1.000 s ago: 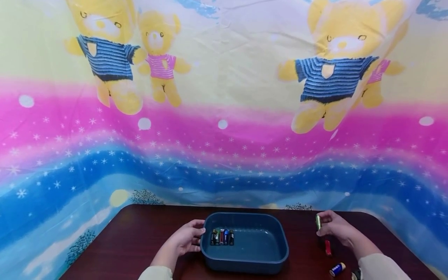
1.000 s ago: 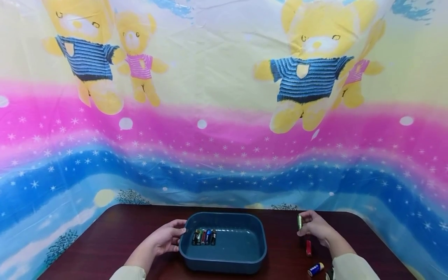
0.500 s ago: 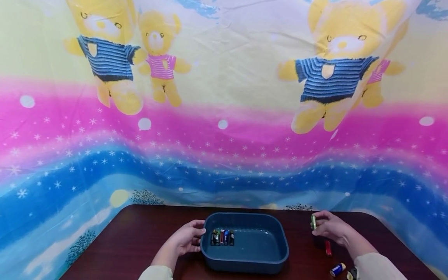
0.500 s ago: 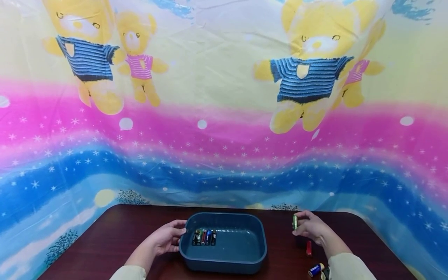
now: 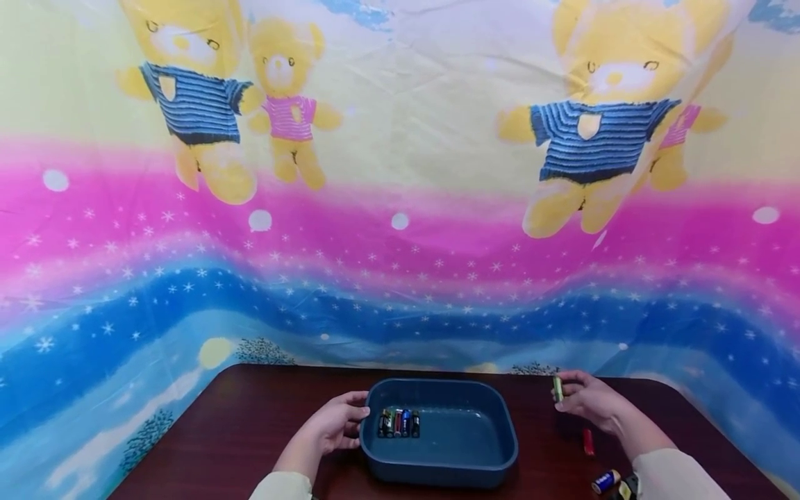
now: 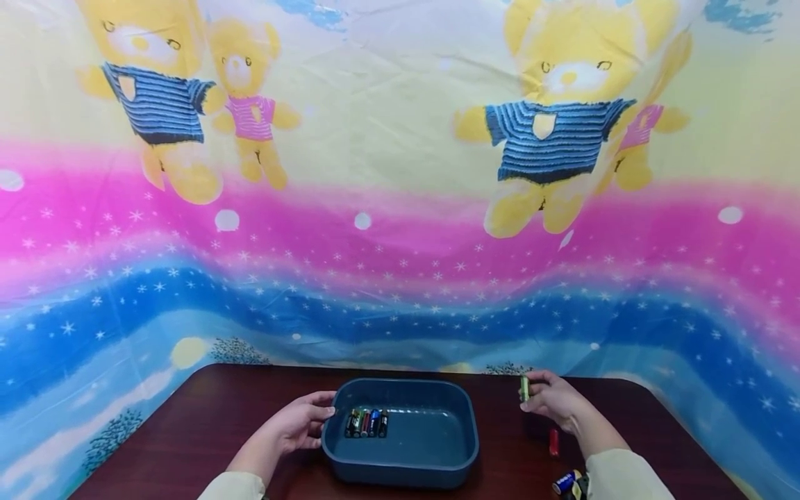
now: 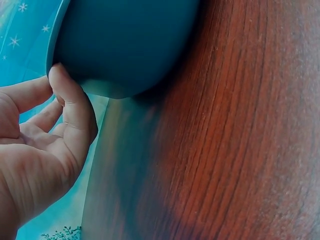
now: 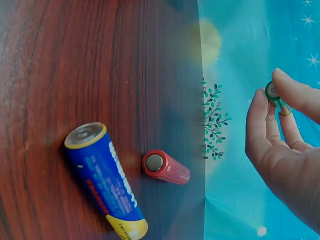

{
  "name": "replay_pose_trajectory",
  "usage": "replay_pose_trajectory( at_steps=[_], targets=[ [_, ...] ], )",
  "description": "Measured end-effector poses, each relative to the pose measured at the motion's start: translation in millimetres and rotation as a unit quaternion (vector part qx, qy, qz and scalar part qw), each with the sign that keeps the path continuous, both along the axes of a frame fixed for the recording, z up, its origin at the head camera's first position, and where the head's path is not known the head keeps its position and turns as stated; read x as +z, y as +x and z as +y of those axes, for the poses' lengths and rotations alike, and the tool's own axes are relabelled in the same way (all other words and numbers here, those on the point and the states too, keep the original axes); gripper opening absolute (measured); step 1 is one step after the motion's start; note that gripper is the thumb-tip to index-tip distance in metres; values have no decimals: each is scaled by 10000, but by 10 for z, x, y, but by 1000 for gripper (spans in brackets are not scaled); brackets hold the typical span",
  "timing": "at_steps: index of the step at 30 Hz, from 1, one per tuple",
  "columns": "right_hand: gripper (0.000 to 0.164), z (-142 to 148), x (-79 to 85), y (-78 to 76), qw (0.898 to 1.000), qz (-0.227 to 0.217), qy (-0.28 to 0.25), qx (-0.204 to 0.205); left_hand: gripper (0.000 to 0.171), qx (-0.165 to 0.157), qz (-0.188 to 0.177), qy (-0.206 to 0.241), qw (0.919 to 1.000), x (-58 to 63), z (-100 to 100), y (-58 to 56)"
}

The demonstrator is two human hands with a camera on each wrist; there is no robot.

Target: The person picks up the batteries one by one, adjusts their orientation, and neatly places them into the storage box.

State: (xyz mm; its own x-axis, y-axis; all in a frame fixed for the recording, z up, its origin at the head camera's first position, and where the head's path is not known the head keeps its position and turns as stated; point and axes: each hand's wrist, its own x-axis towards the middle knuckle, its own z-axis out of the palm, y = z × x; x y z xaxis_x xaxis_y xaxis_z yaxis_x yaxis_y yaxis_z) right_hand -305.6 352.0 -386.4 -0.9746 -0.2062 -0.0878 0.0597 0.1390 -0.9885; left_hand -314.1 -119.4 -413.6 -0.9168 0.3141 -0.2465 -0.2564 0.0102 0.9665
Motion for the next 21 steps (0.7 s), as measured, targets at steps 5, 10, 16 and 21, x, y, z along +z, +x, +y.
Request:
replay_pose_trajectory(
  at_steps=[5, 10, 16, 21],
  targets=[
    [65, -2, 1, 14, 10000, 49, 4, -10, 45, 42, 7, -49, 10000, -5, 12, -6],
    [60, -30, 15, 10, 9999, 41, 49, -82, 45, 79, 21, -67, 9999, 5, 24, 2],
    [58, -102, 30, -4, 9998, 88, 94, -173, 45, 94, -18, -54, 9999, 9, 26, 9],
    [61, -149, 45, -17, 9993, 119, 210, -298, 45, 83, 1, -59, 9999, -3, 21, -4]
  ],
)
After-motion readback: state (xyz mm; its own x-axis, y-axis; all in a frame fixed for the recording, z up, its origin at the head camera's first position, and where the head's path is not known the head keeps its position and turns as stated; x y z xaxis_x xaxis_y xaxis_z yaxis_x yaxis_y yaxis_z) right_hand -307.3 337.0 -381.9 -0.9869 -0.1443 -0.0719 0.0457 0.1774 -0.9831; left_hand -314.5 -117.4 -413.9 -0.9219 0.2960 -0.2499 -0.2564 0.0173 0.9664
